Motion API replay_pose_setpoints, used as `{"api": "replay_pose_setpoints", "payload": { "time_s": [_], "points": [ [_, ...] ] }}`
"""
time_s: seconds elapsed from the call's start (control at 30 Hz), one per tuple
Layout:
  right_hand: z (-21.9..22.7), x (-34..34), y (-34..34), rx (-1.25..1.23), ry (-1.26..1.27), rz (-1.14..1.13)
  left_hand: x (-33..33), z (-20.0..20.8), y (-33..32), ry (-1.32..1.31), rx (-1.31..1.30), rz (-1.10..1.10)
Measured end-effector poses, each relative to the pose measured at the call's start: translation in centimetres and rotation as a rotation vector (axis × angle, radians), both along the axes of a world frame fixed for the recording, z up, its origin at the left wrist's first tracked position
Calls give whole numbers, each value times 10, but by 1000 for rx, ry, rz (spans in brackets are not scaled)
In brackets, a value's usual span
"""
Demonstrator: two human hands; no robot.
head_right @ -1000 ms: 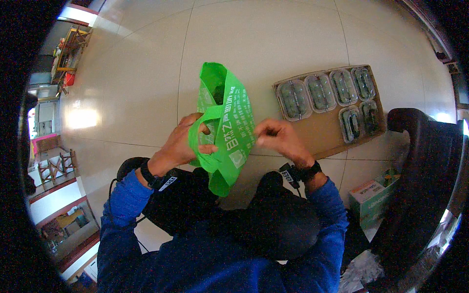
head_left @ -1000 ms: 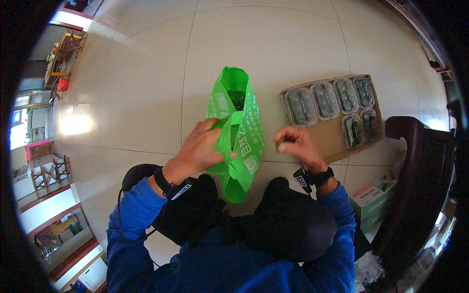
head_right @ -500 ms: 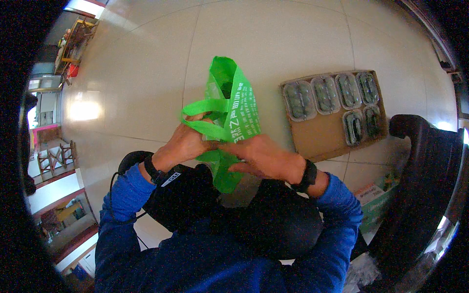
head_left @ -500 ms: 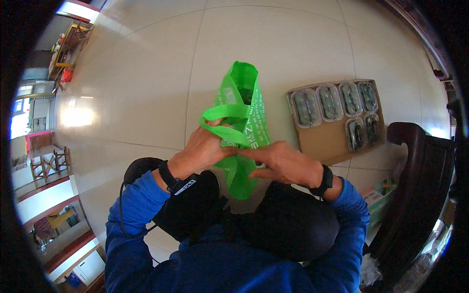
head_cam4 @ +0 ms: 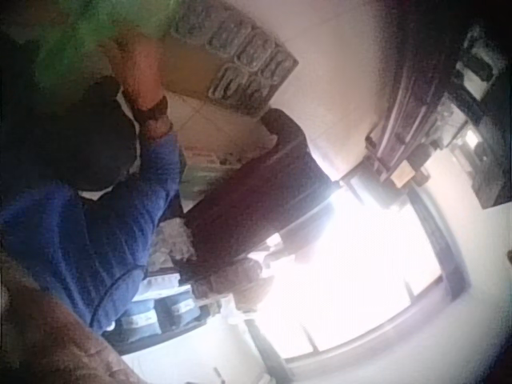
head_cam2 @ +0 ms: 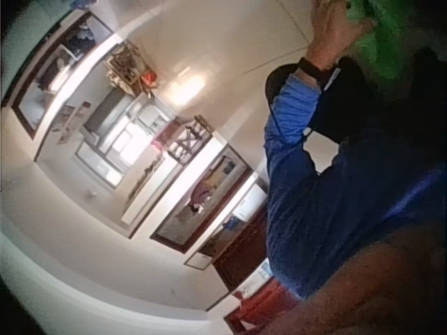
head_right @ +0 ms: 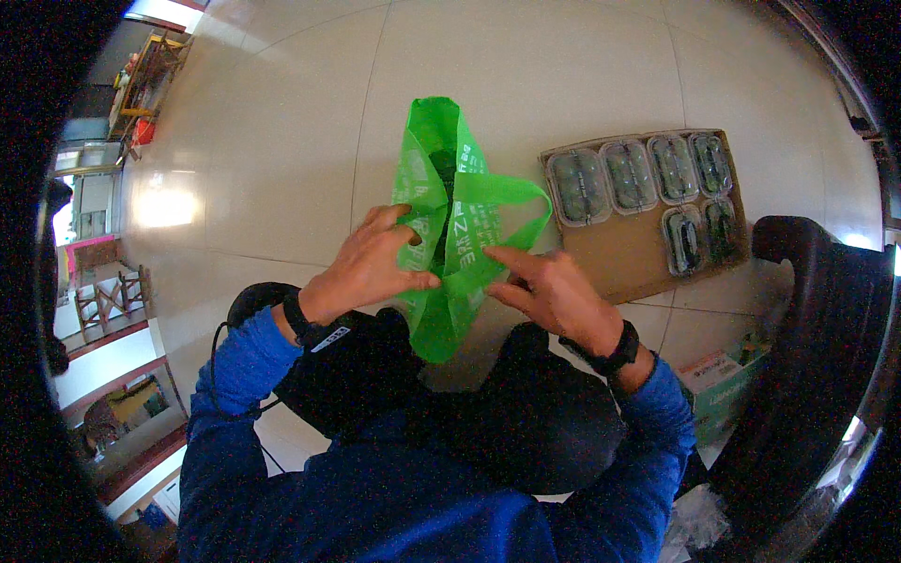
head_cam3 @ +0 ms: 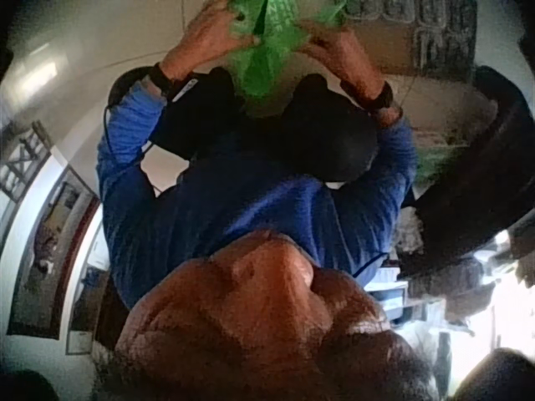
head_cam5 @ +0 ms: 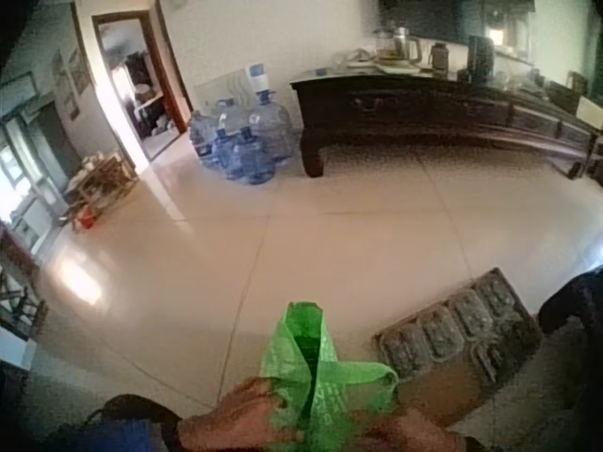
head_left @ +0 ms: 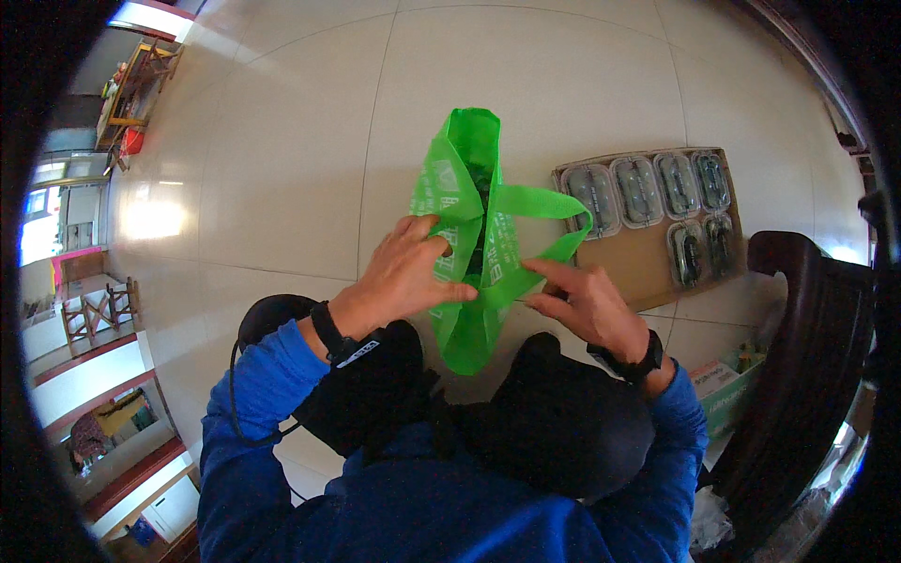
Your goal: The person packs prepackaged food containers into a black insulated bag and a green reusable bag, then folds a cardboard box. The person handles the containers one by one, places them into the bags, and finally folds the box flaps.
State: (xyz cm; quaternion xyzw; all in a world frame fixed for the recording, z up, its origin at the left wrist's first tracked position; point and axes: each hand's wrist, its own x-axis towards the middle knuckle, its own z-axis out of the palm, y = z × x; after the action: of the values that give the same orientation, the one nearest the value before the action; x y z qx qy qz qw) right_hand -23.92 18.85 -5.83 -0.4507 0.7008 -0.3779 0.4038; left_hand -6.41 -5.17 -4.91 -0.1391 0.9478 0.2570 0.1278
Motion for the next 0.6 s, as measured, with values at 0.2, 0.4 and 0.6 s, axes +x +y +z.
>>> {"api": "replay_pose_setpoints", "payload": {
  "time_s": [0.2,0.4,0.6],
  "points": [
    [-25,3,-7,158,211,165,-2,5,2,72,-177,-59],
    [-35,-1,0,223,177,119,-1,0,5,147,-251,-76],
    [-18,-7,-5,225,349,136,0,-8,-1,-24,-155,-42]
  ]
}}
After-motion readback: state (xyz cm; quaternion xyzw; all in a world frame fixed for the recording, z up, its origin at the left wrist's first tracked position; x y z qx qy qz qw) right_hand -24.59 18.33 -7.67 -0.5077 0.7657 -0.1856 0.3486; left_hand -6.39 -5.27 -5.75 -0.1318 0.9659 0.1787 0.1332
